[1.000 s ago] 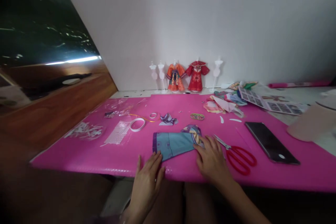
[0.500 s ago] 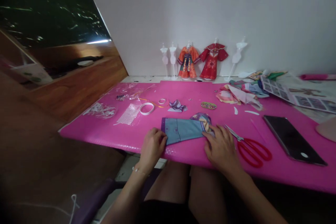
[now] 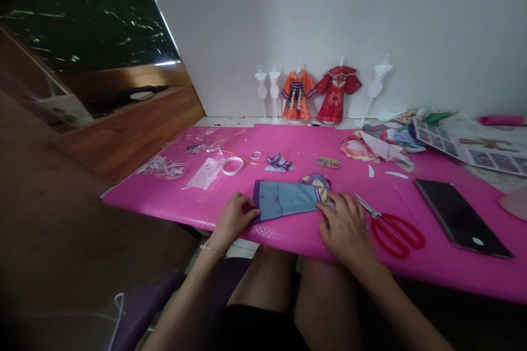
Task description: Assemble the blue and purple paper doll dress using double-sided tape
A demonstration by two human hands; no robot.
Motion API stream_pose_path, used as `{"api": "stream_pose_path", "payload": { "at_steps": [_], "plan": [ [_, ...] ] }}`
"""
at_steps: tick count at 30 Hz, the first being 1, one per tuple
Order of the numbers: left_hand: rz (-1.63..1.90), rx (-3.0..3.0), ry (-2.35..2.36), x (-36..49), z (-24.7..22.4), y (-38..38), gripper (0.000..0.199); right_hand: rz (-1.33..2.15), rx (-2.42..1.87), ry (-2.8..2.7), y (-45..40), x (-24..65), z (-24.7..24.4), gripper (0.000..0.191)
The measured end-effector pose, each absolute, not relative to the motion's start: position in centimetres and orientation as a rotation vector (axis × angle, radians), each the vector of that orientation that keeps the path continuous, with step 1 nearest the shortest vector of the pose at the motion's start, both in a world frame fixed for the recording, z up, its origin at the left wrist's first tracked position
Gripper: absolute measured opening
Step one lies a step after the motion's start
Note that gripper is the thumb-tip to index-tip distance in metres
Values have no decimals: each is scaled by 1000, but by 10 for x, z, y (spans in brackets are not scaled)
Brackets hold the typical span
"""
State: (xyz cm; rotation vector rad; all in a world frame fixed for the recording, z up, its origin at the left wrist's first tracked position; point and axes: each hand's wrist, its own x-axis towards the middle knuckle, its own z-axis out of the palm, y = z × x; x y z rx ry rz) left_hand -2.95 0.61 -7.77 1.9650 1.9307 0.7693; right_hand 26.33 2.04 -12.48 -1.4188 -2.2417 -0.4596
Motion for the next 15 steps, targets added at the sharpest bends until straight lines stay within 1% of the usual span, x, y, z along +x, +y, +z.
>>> {"api": "stream_pose_path", "payload": {
  "at_steps": [12,15],
  "plan": [
    [814,1886,1861,-35,-77,10,15,-442,-1427,-2241,19,262,-123,32],
    [831,1885,1830,-36,-76,9,13,-434,-1405,-2231,19,261,-123,31]
  ]
}}
